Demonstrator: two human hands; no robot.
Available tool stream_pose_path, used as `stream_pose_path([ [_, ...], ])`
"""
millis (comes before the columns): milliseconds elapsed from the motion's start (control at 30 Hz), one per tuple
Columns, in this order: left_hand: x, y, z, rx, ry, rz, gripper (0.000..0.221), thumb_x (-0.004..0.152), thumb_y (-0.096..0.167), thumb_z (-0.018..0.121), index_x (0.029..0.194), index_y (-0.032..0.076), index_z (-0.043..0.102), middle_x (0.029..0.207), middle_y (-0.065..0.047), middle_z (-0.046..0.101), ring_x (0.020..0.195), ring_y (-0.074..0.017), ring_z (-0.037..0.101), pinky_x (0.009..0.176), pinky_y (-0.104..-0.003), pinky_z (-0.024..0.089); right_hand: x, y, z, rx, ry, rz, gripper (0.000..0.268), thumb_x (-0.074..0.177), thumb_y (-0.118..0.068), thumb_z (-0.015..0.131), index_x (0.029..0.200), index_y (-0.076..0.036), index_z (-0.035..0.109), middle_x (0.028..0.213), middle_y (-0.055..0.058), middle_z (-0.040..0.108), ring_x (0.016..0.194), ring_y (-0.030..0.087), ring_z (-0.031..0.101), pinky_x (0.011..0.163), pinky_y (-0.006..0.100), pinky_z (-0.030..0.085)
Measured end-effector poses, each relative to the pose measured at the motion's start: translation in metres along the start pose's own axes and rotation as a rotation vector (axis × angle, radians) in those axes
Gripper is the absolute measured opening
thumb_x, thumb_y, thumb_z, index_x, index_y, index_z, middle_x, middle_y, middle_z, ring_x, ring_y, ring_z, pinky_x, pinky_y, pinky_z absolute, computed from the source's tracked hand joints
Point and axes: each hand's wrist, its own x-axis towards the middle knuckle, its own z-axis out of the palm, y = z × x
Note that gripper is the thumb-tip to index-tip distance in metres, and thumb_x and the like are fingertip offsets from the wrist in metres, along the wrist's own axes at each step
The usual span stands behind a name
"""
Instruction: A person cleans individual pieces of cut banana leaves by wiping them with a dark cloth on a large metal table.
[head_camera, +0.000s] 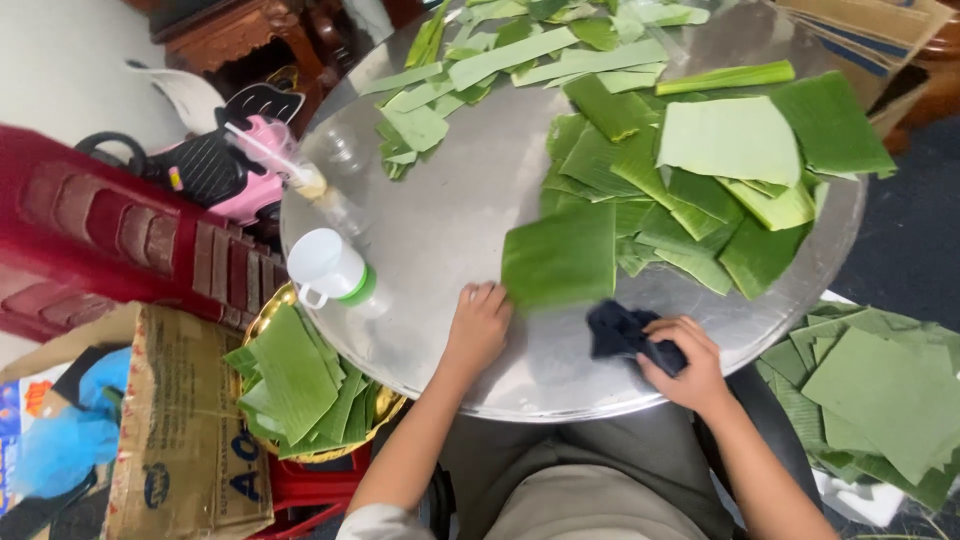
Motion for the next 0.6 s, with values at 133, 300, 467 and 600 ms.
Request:
stream_pose_path([
  [133,-0.082,0.003,-0.033,-0.038,-0.018,-0.09,0.008,0.087,0.01,0.067,0.092,0.01,0.072,0.112,-0.01,0.063,0.121,-0.0293,0.056,0.099,-0.05,0.04,0.007,-0.021,0.003,0.161,0.043,-0.001,0.012,0.081,-0.012,0.078,0.089,-0.008,0.07,0.088,0.01,0.076,0.082,0.03,0.071,0.077,0.041,0.051],
  [300,-0.16,-0.007,-0.067,-0.103,0.069,-0.423,0.008,0.087,0.018,0.071,0.089,0.015,0.078,0.127,-0.008,0.066,0.126,-0.0312,0.057,0.094,-0.048,0.041,0.034,-0.077,0.034,0.175,0.145,-0.124,0.02,0.09,-0.02,0.073,0.098,-0.001,0.071,0.093,0.013,0.071,0.087,0.033,0.067,0.082,0.043,0.05],
  [467,-0.164,0.012,-0.068,0.045,0.077,-0.651,0.028,0.089,0.04,0.071,0.105,0.018,0.078,0.131,-0.011,0.065,0.127,-0.0337,0.056,0.097,-0.056,0.04,0.079,-0.144,0.118,0.256,0.015,-0.264,0.011,0.083,-0.016,0.074,0.091,-0.009,0.076,0.088,0.009,0.071,0.082,0.031,0.065,0.081,0.041,0.05],
  [600,-0.15,0.007,-0.061,0.329,0.093,-1.0,0.049,0.076,0.058,0.077,0.096,0.014,0.08,0.135,-0.02,0.063,0.128,-0.0428,0.054,0.097,-0.068,0.038,0.087,-0.136,0.145,0.316,-0.009,-0.158,0.009,0.079,-0.009,0.077,0.088,-0.008,0.077,0.081,0.012,0.07,0.074,0.034,0.066,0.072,0.043,0.051],
])
